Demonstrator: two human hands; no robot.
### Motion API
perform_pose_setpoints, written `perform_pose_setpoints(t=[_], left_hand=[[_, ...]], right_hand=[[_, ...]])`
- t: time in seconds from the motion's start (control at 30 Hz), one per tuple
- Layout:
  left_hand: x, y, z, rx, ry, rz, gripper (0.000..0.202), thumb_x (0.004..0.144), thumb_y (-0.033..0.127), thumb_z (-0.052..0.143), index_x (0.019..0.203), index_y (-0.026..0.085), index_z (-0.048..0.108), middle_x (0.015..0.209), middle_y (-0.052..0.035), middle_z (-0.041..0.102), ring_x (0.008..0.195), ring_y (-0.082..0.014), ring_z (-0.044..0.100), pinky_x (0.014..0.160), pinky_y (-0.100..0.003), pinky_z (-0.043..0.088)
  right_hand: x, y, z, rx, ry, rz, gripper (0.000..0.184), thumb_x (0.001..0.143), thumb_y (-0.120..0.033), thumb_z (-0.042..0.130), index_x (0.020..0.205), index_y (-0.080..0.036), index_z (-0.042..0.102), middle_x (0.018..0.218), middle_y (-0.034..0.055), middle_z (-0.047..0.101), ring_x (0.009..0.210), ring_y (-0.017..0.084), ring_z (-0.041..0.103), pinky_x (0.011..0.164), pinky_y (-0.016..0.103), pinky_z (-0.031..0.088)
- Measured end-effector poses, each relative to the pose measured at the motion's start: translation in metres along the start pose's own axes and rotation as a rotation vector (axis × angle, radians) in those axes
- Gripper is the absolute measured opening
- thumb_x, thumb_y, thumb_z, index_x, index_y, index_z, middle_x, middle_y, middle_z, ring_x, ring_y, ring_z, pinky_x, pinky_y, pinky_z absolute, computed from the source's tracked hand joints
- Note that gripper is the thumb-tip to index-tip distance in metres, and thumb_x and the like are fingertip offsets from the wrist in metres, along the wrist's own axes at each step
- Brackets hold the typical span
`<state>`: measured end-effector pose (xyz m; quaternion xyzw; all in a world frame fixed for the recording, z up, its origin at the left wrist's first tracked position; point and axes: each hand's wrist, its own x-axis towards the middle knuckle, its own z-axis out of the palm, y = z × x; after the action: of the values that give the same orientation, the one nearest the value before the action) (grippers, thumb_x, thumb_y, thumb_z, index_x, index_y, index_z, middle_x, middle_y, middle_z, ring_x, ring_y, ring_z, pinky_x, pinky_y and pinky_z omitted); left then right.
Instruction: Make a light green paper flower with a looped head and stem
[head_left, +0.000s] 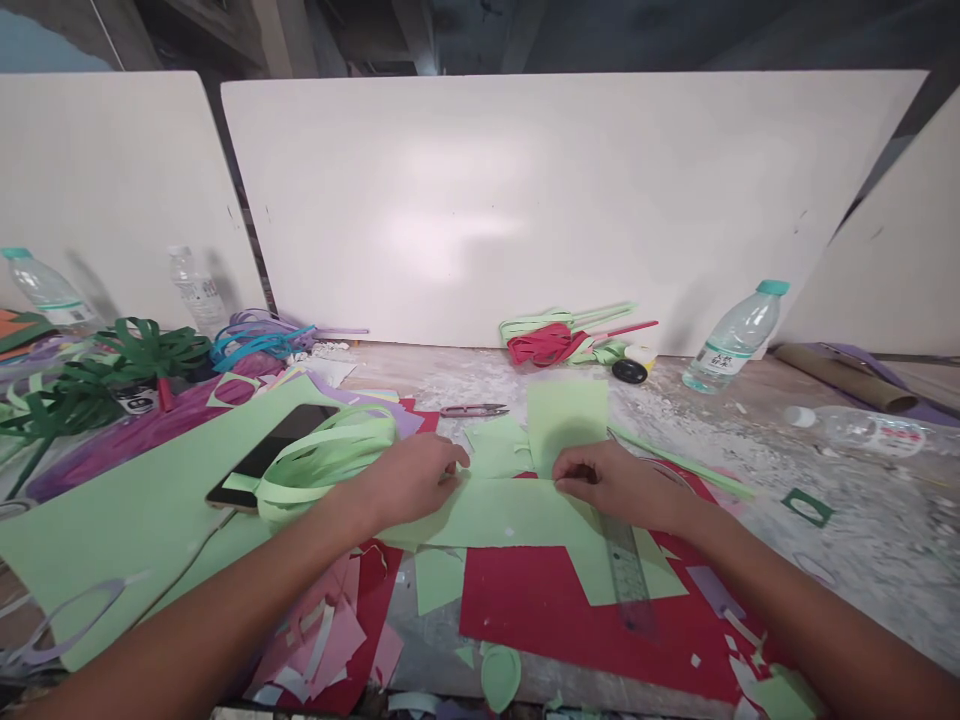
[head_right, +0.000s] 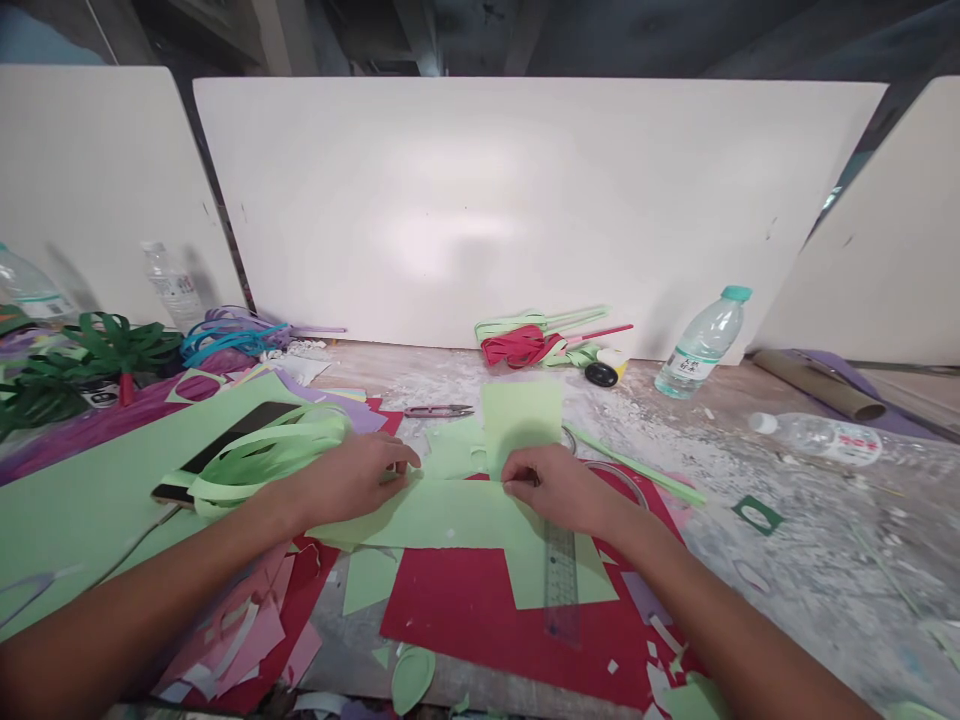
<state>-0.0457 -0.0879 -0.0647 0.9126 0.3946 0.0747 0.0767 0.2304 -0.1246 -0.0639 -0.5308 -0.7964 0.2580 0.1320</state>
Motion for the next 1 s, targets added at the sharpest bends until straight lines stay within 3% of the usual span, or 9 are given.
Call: perform_pose_setpoints(t=[0.23,0.4,0.5,0.63,0.77,1.0], left_hand=[[0.000,0.011,0.005,-0.030,-0.005,0.023,0.027,0.087,0.030,0.045,0.104,0.021,0.063,0.096,-0.0066,0.067,0.089,-0.0227,0.061,0.072,-0.031,0.044],[0.001,0.016,0.003,0.067,0.092,0.068,0.024,0.088,0.018,0.041,0.088,0.018,0.065,0.088,-0.0062,0.064,0.086,-0.0208,0.059,0.072,-0.031,0.043],[0.002,0.024,0.005,0.088,0.123,0.119,0.026,0.089,0.016,0.039,0.085,0.017,0.065,0.084,-0.0064,0.063,0.084,-0.0201,0.057,0.072,-0.030,0.043],[0.003,0.032,0.013,-0.034,0.092,0.162,0.027,0.090,0.017,0.038,0.091,0.018,0.065,0.085,-0.0062,0.064,0.086,-0.0193,0.058,0.074,-0.029,0.044],[0.004,0.033,0.022,-0.066,0.084,0.132,0.026,0.089,0.018,0.040,0.096,0.019,0.064,0.088,-0.0066,0.063,0.089,-0.0199,0.058,0.077,-0.029,0.045],[0.006,0.035,0.027,0.027,0.117,0.146,0.021,0.088,0.016,0.043,0.091,0.018,0.063,0.088,-0.0068,0.062,0.090,-0.0209,0.055,0.079,-0.031,0.044]], right_hand=[[0.001,0.000,-0.005,-0.036,0.075,-0.018,0.020,0.086,-0.031,0.044,0.075,-0.021,0.058,0.069,0.0005,0.056,0.059,0.014,0.047,0.053,0.025,0.035],[-0.002,-0.003,-0.007,-0.093,0.136,-0.065,0.021,0.087,-0.034,0.046,0.081,-0.021,0.062,0.079,0.0031,0.064,0.069,0.017,0.055,0.061,0.027,0.041],[-0.002,-0.013,0.001,-0.216,0.182,-0.131,0.023,0.086,-0.037,0.051,0.092,-0.022,0.066,0.090,0.0063,0.068,0.081,0.021,0.059,0.071,0.031,0.043],[0.003,-0.027,0.018,-0.316,0.195,-0.245,0.025,0.090,-0.032,0.046,0.097,-0.023,0.069,0.087,0.0060,0.069,0.085,0.022,0.060,0.076,0.035,0.041],[0.008,-0.029,0.031,-0.271,0.174,-0.235,0.023,0.090,-0.028,0.047,0.097,-0.022,0.068,0.086,0.0061,0.068,0.083,0.020,0.060,0.071,0.031,0.042],[0.009,-0.029,0.040,-0.262,0.185,-0.242,0.020,0.091,-0.022,0.045,0.086,-0.019,0.065,0.083,0.0052,0.062,0.079,0.017,0.057,0.066,0.027,0.041]])
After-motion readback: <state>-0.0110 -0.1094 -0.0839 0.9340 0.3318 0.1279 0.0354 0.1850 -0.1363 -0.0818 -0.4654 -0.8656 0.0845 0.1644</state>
